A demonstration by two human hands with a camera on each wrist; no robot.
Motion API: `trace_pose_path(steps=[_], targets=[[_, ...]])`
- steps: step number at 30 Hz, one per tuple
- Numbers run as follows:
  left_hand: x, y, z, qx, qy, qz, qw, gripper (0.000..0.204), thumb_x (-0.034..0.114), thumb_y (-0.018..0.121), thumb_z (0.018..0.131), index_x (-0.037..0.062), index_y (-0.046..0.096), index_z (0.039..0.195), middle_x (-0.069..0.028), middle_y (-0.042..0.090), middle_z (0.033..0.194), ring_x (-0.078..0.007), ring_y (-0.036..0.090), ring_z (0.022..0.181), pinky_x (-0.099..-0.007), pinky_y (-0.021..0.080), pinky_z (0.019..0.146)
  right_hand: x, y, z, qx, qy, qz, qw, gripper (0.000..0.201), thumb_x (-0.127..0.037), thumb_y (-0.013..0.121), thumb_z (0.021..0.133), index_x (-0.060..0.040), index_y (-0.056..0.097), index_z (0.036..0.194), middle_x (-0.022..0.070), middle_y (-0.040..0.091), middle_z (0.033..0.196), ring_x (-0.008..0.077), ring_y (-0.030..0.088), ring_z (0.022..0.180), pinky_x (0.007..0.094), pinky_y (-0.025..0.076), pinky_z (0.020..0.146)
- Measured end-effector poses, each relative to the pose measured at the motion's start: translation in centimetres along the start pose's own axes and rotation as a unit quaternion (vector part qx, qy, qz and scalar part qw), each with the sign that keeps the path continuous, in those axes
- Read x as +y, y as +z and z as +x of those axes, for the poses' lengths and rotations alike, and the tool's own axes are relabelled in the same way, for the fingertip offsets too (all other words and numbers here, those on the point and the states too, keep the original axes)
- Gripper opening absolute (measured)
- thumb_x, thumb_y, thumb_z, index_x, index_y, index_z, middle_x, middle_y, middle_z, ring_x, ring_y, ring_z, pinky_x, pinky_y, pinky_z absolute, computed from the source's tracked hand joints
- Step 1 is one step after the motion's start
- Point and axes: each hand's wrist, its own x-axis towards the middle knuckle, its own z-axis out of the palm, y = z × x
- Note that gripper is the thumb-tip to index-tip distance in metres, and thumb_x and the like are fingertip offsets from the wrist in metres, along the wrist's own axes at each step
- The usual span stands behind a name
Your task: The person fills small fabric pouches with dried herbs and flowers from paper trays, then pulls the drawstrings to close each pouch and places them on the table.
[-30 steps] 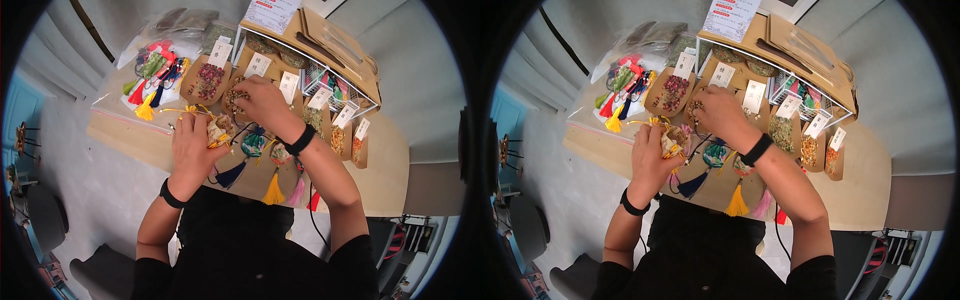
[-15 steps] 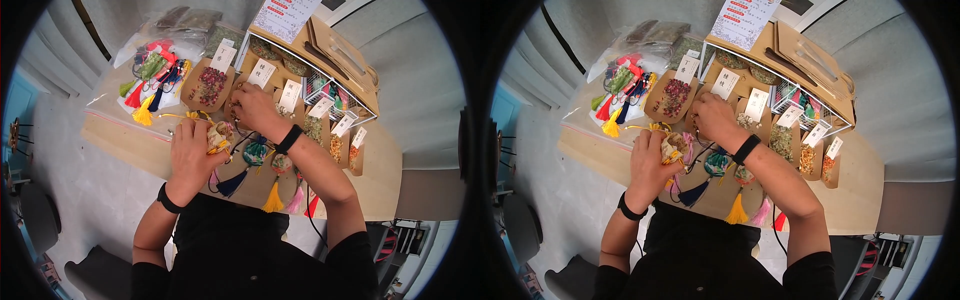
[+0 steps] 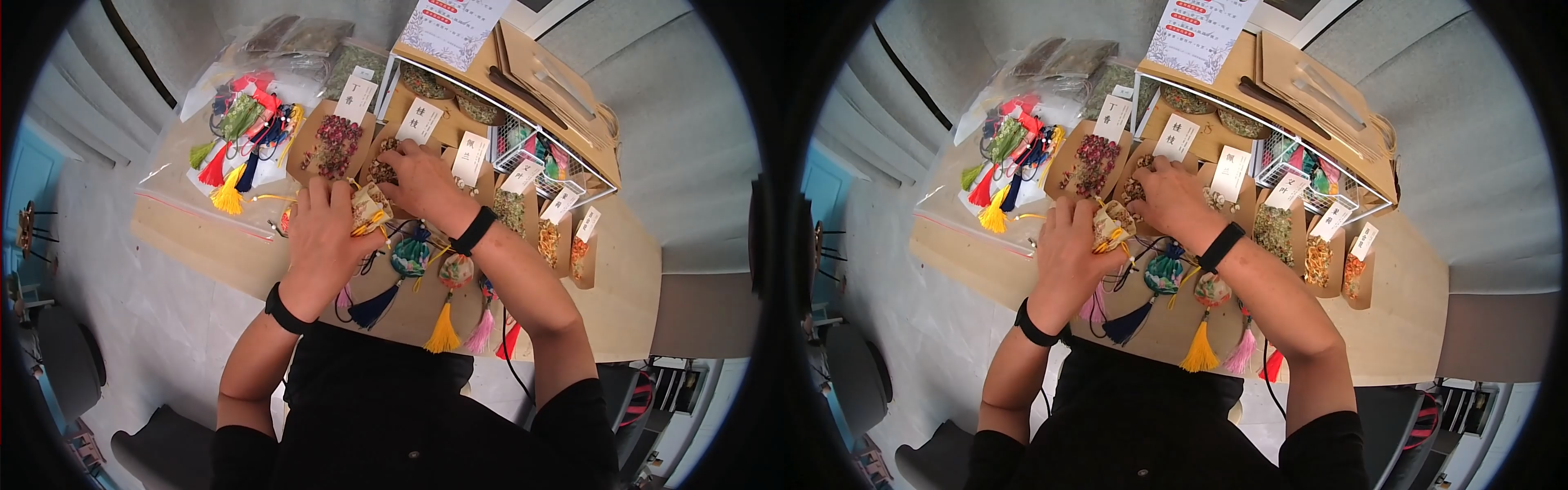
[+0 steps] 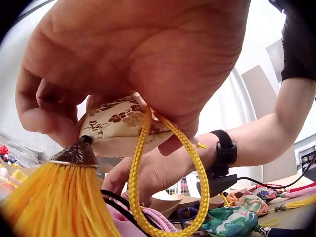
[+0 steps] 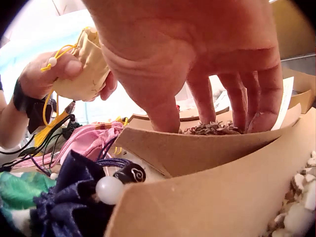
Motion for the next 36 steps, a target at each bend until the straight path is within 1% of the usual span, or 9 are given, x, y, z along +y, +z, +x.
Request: trace_pose_path(steps=[5,10,14,16,19,22,25,31,36], targets=[[0.0,0.9,0.4,-0.012,-0.018,0.023,0.999,0.059,0.027,0.085,0.068,0.0026,0.061,0.116,-0.0155,0.054,0.110,-0.0378,0.057,0.102,-0.0483,0.050,0.085,0.6,1.1,-0.1,0.012,-0.006,0.024,1.000,0.031,-0.017,0.081,0.084,-0.0082,0.073,0.113,0.0175,0.066,0.111,0.0390,0.068,0.105,0.0475,0.055,0.092],[-0.3,1.8,1.7,-0.004,0.001,0.056,0.998,0.058,0.028,0.086,0.068,0.0026,0.060,0.112,-0.0165,0.054,0.111,-0.0390,0.058,0.104,-0.0503,0.050,0.086,1.5,1.4,0.3,0.018,-0.004,0.071,0.997,0.024,-0.011,0.080,0.083,-0.0062,0.075,0.106,0.0189,0.067,0.105,0.0412,0.068,0.099,0.0481,0.055,0.089],[-0.4,2.1,2.7,-0.026,-0.004,0.087,0.996,0.062,0.031,0.091,0.066,0.0029,0.058,0.110,-0.0163,0.054,0.111,-0.0382,0.057,0.108,-0.0488,0.050,0.089,2.4,1.5,0.4,0.040,-0.007,0.119,0.992,0.023,-0.007,0.079,0.082,-0.0049,0.077,0.105,0.0202,0.070,0.103,0.0411,0.069,0.099,0.0463,0.056,0.089],[-0.7,2.5,3.0,-0.018,-0.001,0.085,0.996,0.061,0.031,0.089,0.066,0.0030,0.058,0.110,-0.0178,0.055,0.111,-0.0400,0.057,0.107,-0.0504,0.050,0.087,2.9,1.4,0.4,0.043,-0.003,0.143,0.989,0.024,-0.006,0.079,0.082,-0.0046,0.078,0.106,0.0214,0.072,0.103,0.0405,0.070,0.099,0.0445,0.057,0.089],[-0.9,2.9,3.5,-0.032,-0.004,0.087,0.996,0.063,0.031,0.089,0.065,0.0025,0.057,0.111,-0.0199,0.056,0.113,-0.0423,0.058,0.107,-0.0519,0.050,0.087,2.8,0.1,0.2,0.039,0.020,0.194,0.980,0.026,-0.007,0.080,0.083,-0.0040,0.078,0.109,0.0203,0.075,0.097,0.0328,0.074,0.090,0.0393,0.058,0.083],[-0.9,3.5,4.1,-0.037,-0.005,0.089,0.995,0.064,0.032,0.090,0.065,0.0018,0.057,0.112,-0.0219,0.056,0.116,-0.0444,0.058,0.108,-0.0534,0.050,0.088,2.1,-2.5,0.2,0.008,0.072,0.262,0.962,0.025,-0.008,0.081,0.087,-0.0028,0.078,0.111,0.0143,0.076,0.090,0.0204,0.073,0.078,0.0329,0.058,0.073],[-0.7,3.9,4.5,-0.015,0.006,0.093,0.996,0.065,0.032,0.091,0.066,0.0015,0.057,0.112,-0.0221,0.056,0.117,-0.0452,0.059,0.108,-0.0541,0.050,0.089,1.7,-4.5,0.3,0.002,0.082,0.332,0.940,0.021,-0.007,0.079,0.090,-0.0010,0.078,0.110,0.0082,0.074,0.085,0.0114,0.068,0.071,0.0280,0.056,0.066],[0.1,4.7,5.2,0.001,0.011,0.068,0.998,0.071,0.034,0.094,0.065,0.0022,0.055,0.115,-0.0193,0.055,0.116,-0.0424,0.058,0.111,-0.0527,0.049,0.089,1.0,-7.3,0.7,-0.052,0.077,0.385,0.918,0.019,-0.006,0.077,0.092,0.0014,0.076,0.109,0.0064,0.074,0.089,0.0107,0.068,0.074,0.0269,0.055,0.067],[0.8,5.4,5.5,-0.006,-0.003,0.054,0.999,0.074,0.037,0.094,0.065,0.0029,0.053,0.116,-0.0179,0.054,0.115,-0.0401,0.057,0.110,-0.0521,0.048,0.089,1.4,-7.3,0.7,-0.062,0.070,0.351,0.932,0.028,-0.004,0.075,0.092,0.0011,0.072,0.120,0.0054,0.071,0.093,0.0112,0.067,0.077,0.0261,0.056,0.068]])
